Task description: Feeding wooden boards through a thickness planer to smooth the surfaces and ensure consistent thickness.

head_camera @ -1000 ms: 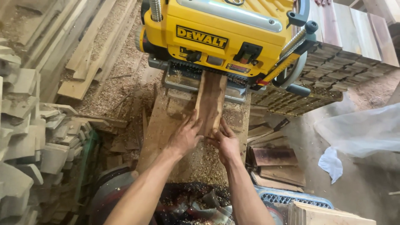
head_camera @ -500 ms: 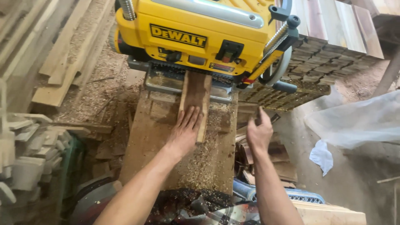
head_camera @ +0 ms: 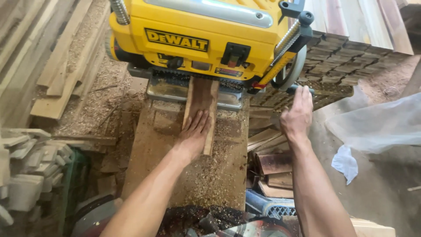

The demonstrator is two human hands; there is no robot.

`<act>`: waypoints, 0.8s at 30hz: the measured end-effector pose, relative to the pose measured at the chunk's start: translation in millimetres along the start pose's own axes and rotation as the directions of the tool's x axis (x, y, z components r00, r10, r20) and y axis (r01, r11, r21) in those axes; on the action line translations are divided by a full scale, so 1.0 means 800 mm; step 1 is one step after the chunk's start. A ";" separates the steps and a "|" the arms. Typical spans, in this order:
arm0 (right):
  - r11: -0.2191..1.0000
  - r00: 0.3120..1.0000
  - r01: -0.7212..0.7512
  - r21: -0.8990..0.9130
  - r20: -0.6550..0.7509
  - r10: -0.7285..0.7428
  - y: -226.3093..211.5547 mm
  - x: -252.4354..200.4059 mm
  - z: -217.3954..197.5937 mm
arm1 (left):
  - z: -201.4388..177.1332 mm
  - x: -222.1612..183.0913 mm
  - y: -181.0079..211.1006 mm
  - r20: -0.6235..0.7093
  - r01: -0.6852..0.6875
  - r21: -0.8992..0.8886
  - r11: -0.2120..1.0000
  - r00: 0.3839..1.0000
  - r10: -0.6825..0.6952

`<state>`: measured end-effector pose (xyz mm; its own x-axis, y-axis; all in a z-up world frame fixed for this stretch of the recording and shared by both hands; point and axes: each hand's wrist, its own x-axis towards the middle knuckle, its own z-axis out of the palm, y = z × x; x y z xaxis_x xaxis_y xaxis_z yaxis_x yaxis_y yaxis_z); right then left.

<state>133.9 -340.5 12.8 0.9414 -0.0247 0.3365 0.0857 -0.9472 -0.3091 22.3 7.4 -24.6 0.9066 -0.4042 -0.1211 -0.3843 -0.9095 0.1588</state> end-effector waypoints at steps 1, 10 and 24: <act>0.997 0.999 0.021 -0.077 0.048 -0.017 0.006 0.010 0.000 | -0.011 -0.005 0.005 -0.045 -0.002 0.015 1.000 0.999 0.003; 0.970 0.991 0.125 -0.207 0.067 -0.113 0.126 0.075 0.085 | 0.028 0.009 -0.006 0.013 -0.013 -0.015 1.000 1.000 0.013; 0.803 0.747 0.388 -0.453 -0.355 -0.562 0.063 0.065 -0.001 | 0.014 -0.011 0.004 -0.282 -0.011 0.127 0.992 0.958 0.046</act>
<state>187.1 -389.9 15.7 0.5393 0.4000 0.7410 0.2857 -0.9147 0.2858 11.5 7.2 -34.1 0.9001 -0.4020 0.1678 -0.4129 -0.9101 0.0345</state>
